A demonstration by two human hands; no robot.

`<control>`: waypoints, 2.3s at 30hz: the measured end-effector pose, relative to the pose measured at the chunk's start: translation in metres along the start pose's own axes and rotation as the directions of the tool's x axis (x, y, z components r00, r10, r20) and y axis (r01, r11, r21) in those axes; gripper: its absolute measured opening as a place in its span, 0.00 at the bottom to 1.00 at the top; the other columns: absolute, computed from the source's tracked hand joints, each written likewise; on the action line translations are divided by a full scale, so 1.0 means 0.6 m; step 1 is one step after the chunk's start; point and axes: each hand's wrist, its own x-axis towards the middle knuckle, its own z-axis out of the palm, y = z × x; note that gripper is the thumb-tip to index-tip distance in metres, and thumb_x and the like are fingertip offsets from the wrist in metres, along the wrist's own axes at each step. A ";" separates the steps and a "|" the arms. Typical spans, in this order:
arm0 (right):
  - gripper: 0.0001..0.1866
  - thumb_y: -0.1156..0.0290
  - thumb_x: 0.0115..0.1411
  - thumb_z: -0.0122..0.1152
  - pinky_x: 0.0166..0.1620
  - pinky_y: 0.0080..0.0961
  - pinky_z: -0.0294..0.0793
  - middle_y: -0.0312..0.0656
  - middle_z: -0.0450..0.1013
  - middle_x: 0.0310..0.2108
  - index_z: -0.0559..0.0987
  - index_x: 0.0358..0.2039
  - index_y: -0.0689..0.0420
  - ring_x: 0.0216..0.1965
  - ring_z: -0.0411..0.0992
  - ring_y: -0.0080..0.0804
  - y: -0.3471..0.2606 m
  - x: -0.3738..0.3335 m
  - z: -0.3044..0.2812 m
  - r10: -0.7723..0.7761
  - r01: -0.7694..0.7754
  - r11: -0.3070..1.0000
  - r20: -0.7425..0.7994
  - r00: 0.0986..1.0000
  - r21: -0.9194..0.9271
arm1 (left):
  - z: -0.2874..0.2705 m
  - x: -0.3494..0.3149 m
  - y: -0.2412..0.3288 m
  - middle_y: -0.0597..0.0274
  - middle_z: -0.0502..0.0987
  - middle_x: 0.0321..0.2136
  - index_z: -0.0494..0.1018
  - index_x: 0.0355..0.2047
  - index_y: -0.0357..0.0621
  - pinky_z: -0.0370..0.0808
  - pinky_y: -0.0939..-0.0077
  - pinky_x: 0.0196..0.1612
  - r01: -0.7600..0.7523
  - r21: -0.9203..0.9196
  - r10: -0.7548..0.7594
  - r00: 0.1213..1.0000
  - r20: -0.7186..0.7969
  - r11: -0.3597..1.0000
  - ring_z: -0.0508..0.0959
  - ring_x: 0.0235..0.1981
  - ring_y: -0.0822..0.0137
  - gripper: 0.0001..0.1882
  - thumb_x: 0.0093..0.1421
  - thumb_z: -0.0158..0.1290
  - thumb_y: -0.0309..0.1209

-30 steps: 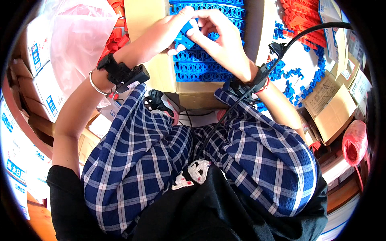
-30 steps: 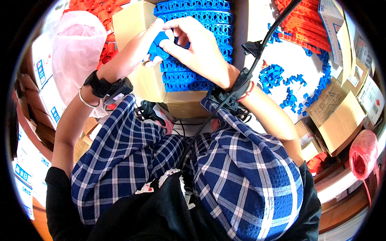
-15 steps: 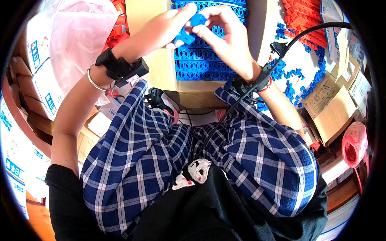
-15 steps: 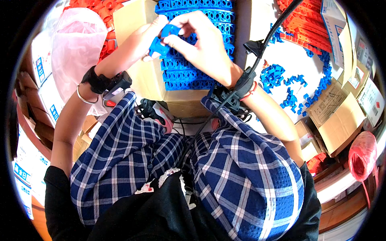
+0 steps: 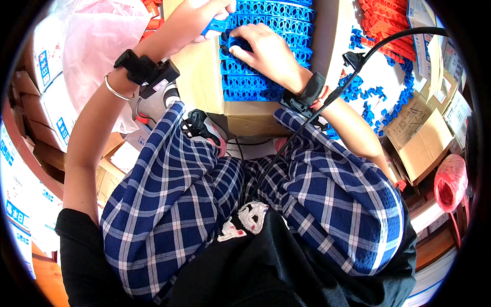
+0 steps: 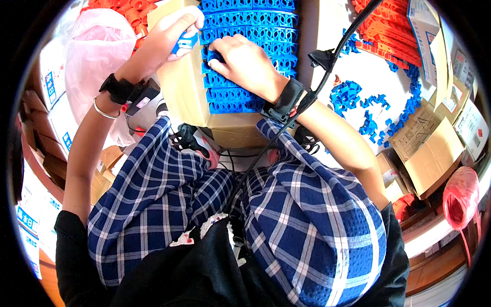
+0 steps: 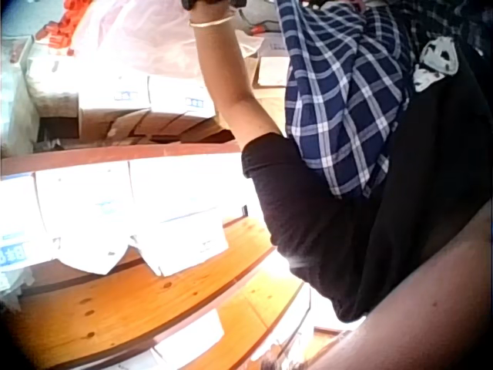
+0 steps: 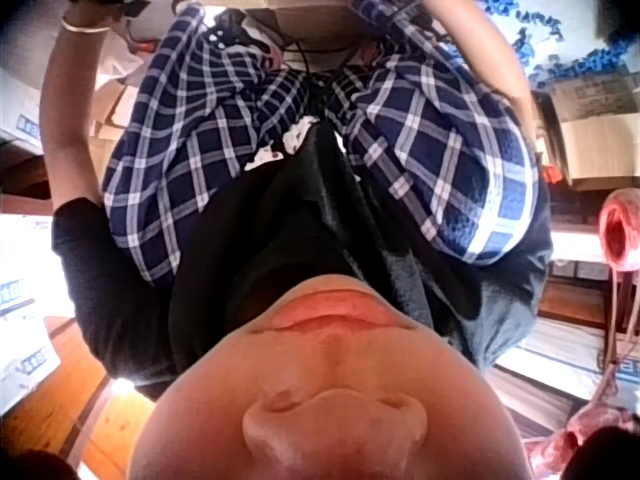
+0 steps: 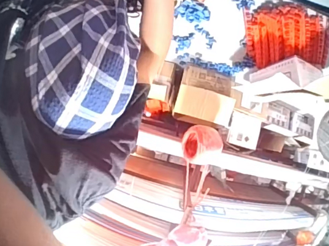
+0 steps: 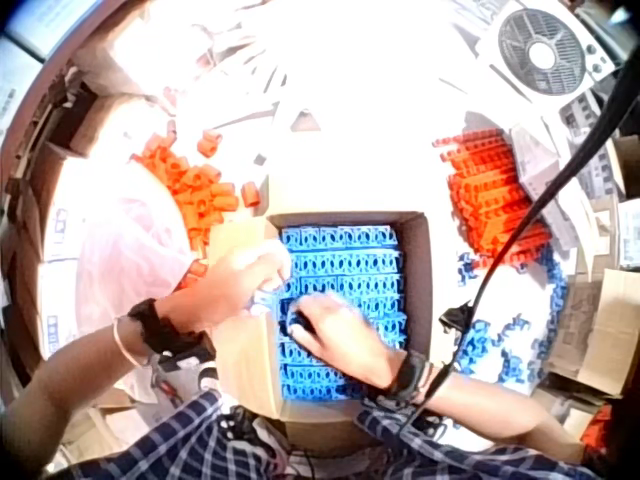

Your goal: The person snaps blue plastic components together by hand and places them into a cardboard box containing similar items.

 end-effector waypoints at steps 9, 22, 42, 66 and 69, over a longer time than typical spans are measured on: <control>0.13 0.64 0.54 0.63 0.43 0.35 0.73 0.41 0.73 0.31 0.75 0.37 0.56 0.37 0.73 0.40 -0.001 0.009 0.005 -0.197 0.203 0.966 0.053 0.979 -0.163 | -0.002 0.003 0.017 0.74 0.62 0.19 0.69 0.31 0.46 0.60 0.86 0.19 -0.045 -0.012 0.046 0.995 0.083 0.999 0.62 0.17 0.82 0.11 0.69 0.40 0.34; 0.11 0.65 0.54 0.62 0.43 0.34 0.73 0.41 0.73 0.30 0.77 0.33 0.58 0.37 0.72 0.40 0.003 0.004 0.008 -0.207 0.218 0.964 0.085 0.975 -0.151 | -0.007 0.005 0.009 0.74 0.63 0.19 0.68 0.32 0.45 0.60 0.87 0.18 -0.047 -0.031 0.050 0.992 0.115 0.998 0.62 0.16 0.82 0.13 0.71 0.39 0.35; 0.17 0.64 0.58 0.64 0.42 0.31 0.76 0.43 0.74 0.34 0.73 0.43 0.59 0.36 0.74 0.38 -0.026 0.003 -0.034 -0.016 0.039 0.988 -0.151 0.988 0.150 | 0.019 -0.003 -0.018 0.75 0.63 0.23 0.68 0.34 0.49 0.54 0.90 0.16 0.040 0.010 -0.039 0.998 -0.042 0.999 0.63 0.17 0.85 0.13 0.71 0.41 0.40; 0.11 0.67 0.71 0.44 0.41 0.18 0.71 0.34 0.70 0.35 0.70 0.46 0.58 0.35 0.67 0.21 0.086 -0.061 -0.119 0.551 -0.466 0.714 -0.008 0.835 0.522 | 0.095 0.071 0.050 0.62 0.75 0.32 0.67 0.44 0.45 0.64 0.86 0.19 0.053 -0.137 -0.023 0.978 0.208 0.989 0.68 0.17 0.78 0.13 0.71 0.41 0.41; 0.14 0.66 0.72 0.41 0.43 0.16 0.72 0.35 0.69 0.40 0.71 0.52 0.56 0.37 0.68 0.20 0.146 -0.116 -0.112 0.700 -0.215 0.010 0.147 0.699 0.977 | 0.109 0.100 0.018 0.70 0.73 0.27 0.72 0.40 0.45 0.62 0.87 0.19 -0.029 0.159 -0.002 0.982 0.190 0.987 0.65 0.17 0.82 0.11 0.69 0.46 0.38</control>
